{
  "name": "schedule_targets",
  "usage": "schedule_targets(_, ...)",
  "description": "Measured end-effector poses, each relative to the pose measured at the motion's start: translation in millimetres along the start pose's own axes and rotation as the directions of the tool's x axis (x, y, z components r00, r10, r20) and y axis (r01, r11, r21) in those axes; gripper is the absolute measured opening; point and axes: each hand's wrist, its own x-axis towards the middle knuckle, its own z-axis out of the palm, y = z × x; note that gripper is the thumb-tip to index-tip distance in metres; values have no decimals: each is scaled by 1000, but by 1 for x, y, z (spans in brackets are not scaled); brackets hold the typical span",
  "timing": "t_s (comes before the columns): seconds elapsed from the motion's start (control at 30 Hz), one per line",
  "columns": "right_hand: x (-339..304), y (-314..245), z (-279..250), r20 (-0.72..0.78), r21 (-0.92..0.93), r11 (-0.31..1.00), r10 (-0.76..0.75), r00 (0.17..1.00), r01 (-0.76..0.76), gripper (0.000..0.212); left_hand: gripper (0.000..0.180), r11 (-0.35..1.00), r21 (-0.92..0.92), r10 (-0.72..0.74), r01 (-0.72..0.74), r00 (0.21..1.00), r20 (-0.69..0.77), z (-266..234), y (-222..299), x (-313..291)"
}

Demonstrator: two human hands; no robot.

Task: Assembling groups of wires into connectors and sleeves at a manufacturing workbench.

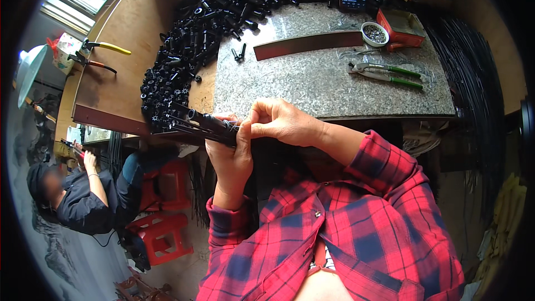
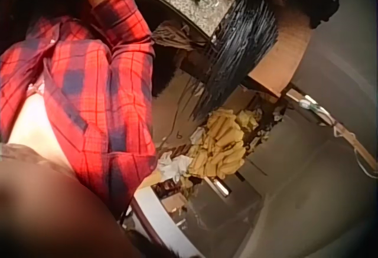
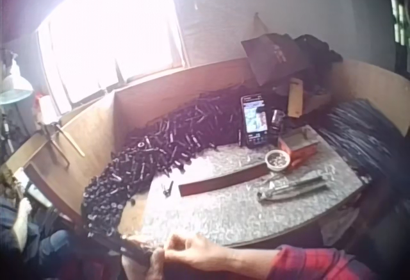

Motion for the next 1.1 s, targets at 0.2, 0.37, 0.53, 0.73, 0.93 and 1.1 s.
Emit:
schedule_targets(0.2, -1, 3, -1, 11, 9, 1000, -17, 1000, 16, 22, 25, 995, -102, -13, 21, 997, 76, -2, -2, 2)
schedule_targets(0.37, 0, 6, 3, 43, 61, 998, 10, 999, -12, 21, 24, 995, 48, 93, -92, 996, -12, 0, -6, -5)
schedule_targets(0.53, -2, 4, 5, 38, -18, 1000, 5, 999, -4, 20, 26, 998, -22, 59, -60, 997, -45, 2, -5, -4)
schedule_targets(0.73, -6, 5, 18, 41, 128, 991, -39, 998, 34, 27, 26, 965, -251, -80, 75, 997, -6, -5, -2, -5)
schedule_targets(0.93, -20, -28, 35, -66, 54, 998, -12, 998, 16, 42, 26, 950, -293, -111, 106, 994, 0, -5, -8, -10)
schedule_targets(1.1, -16, -10, 53, -212, -66, 992, -120, 970, 108, 31, 29, 939, -330, -116, 102, 993, -26, 0, -6, -14)
